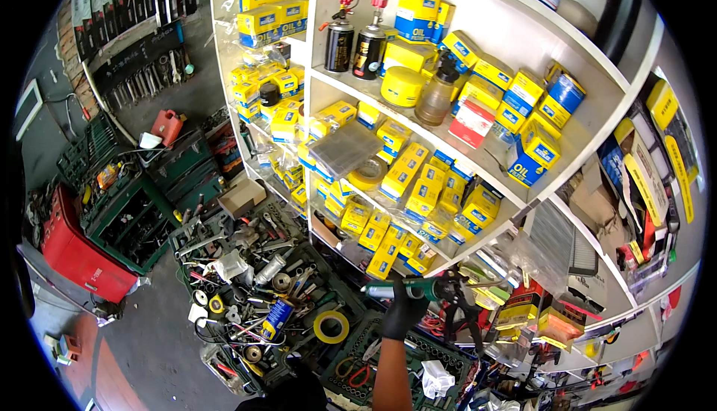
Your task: The person walks through a cluttered auto repair shop and approaches a workbench. They pick up a wrench from a wall rack and place it into a green toolbox, then continue to sort through various tools and parts on the workbench.
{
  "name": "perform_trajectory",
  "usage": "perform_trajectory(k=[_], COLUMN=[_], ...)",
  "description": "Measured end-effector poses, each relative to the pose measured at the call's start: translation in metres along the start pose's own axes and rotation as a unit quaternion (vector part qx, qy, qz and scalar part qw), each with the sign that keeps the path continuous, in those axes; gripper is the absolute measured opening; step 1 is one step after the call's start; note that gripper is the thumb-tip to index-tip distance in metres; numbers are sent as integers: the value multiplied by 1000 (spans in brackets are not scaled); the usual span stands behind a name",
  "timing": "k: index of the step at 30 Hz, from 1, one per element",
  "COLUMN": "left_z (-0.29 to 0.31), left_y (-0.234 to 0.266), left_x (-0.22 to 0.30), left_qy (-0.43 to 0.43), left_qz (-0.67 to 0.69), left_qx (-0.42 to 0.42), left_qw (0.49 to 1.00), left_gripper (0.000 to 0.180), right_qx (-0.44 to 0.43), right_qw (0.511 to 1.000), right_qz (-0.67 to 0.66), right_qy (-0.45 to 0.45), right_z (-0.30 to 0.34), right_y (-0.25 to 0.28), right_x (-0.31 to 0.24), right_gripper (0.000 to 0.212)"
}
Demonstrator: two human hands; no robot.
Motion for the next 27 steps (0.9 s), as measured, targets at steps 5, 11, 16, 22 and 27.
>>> perform_trajectory(k=[5,11,16,22,27], left_z=[9,1,12,27,60], left_y=[17,32,46,47,57], left_x=[-38,-43,-50,-29,-6], left_qy=[91,114,104,70,59], left_qz=[109,113,123,36,-24], left_qx=[-5,3,3,26,71], left_qw=[990,987,987,997,995], left_gripper=[60,63,65,61,40], right_qx=[19,79,75,80,-47], right_qw=[999,993,975,972,996], right_qz=[21,82,203,197,9], right_qy=[38,38,-57,-103,-77], right_z=[-38,-69,-95,-145,-172], right_y=[-7,36,64,109,144], right_x=[48,131,199,310,370], right_gripper=[48,56,66,75,34])
Point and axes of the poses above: each hand's wrist, its own z-axis away from the middle knuckle, its own y-axis out of the back of the hand, x = y × z, the point moved 1 cm from there along -z, towards the middle knuckle, and after that the axes turned 2 degrees about -y, right-handed, at the moved point
